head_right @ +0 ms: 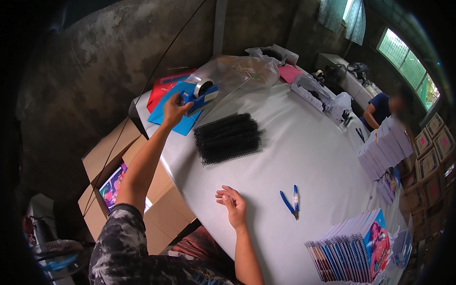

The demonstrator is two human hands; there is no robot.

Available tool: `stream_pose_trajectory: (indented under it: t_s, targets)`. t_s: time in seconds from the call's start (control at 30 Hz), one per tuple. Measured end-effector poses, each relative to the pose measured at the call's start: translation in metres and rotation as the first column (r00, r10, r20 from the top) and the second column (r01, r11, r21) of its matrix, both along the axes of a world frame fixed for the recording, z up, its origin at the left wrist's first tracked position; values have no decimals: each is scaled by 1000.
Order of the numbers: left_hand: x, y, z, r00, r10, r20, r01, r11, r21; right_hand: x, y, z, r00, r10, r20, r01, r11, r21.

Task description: The person assembles spiral-bound notebooks by inserting metal coils into pre-punched holes using pliers. They handle stacks of notebook covers and pages, align them, and secure the binding. Finished notebooks are stacked on the table.

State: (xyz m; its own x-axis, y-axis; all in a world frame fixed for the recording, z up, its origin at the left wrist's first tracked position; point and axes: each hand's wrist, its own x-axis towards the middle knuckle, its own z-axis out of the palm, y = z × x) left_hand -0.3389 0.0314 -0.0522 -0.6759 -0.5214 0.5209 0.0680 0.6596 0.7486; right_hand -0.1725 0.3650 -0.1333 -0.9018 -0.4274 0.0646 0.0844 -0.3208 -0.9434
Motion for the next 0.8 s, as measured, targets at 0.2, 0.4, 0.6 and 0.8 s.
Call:
stream_pose_trajectory:
  t_s: [0.2,0.4,0.6,0.8]
  targets:
    - [31,-14,-74,975,-209,-81,224,929,296,0,-2,1,1000,4,-4,-4,1000,0]
    - [92,11,-37,998,51,26,-53,994,99,-1,0,-4,999,-39,-4,39,999,-1]
    - [246,-11,-92,958,244,154,-233,969,-83,5,-1,-1,999,-51,-13,51,998,47]
    - [388,-47,-165,710,499,497,-561,827,-30,10,-4,5,996,-35,-81,47,986,161]
